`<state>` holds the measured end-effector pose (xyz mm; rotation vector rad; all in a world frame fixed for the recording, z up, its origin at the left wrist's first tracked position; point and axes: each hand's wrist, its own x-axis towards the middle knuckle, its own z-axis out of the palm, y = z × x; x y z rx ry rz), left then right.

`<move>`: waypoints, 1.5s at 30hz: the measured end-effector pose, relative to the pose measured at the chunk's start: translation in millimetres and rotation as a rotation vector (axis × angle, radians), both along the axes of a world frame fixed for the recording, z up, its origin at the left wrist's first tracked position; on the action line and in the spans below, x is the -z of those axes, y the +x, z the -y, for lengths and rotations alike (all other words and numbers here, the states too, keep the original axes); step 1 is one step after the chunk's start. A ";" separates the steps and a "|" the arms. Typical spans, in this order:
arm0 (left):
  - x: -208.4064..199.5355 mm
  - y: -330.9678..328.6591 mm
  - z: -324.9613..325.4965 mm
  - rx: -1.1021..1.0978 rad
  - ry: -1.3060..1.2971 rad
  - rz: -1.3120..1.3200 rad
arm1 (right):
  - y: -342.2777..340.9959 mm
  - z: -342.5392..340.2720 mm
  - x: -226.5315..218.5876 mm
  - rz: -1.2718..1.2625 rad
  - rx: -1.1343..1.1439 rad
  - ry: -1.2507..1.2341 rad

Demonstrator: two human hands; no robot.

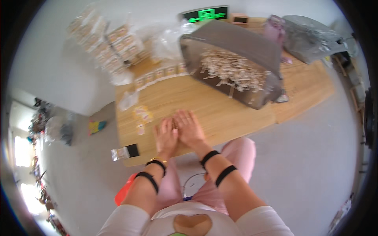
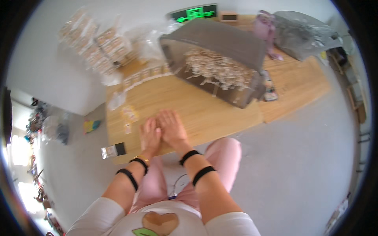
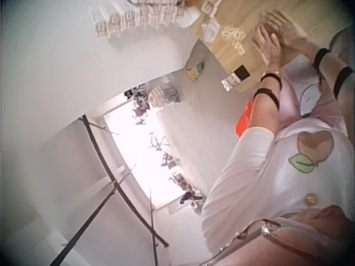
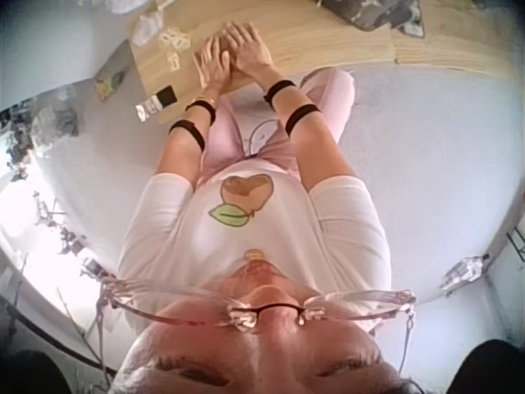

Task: Counting and putting cotton swabs into plastic bags.

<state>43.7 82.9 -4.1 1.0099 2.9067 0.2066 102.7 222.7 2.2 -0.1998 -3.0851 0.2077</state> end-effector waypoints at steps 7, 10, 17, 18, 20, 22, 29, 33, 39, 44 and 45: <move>1.4 2.8 -5.1 0.056 0.158 0.031 | 8.3 -11.0 -2.2 -0.044 -0.016 -0.128; -4.3 1.7 -1.3 0.062 0.141 0.032 | 2.8 -6.8 -6.1 0.002 -0.022 -0.086; -1.6 -2.2 5.7 0.107 0.154 -0.012 | -0.9 -2.9 -5.4 -0.001 -0.022 -0.055; -1.1 -3.0 6.3 0.105 0.153 -0.008 | -0.8 -2.2 -5.2 -0.004 -0.026 -0.057; -0.6 -2.7 7.8 0.101 0.149 -0.002 | -1.2 -0.1 -5.7 -0.013 -0.029 -0.058; -0.5 -3.0 8.8 0.099 0.143 0.002 | -1.5 0.5 -7.3 -0.009 -0.042 -0.044; -3.5 -0.9 4.8 0.083 0.155 0.013 | 0.7 -5.1 -1.9 -0.071 -0.056 -0.102; -2.0 1.3 6.6 0.095 0.139 -0.018 | 1.9 -0.6 1.0 -0.055 -0.059 -0.049; -9.1 1.0 16.0 0.118 0.207 -0.011 | -2.7 6.3 -0.3 0.000 -0.045 0.002; -3.9 -0.6 39.6 0.028 0.251 0.013 | -4.0 8.6 -2.1 0.094 -0.006 0.017; -2.6 -1.7 41.3 0.055 0.215 -0.014 | -3.7 8.0 -0.9 0.062 -0.019 0.010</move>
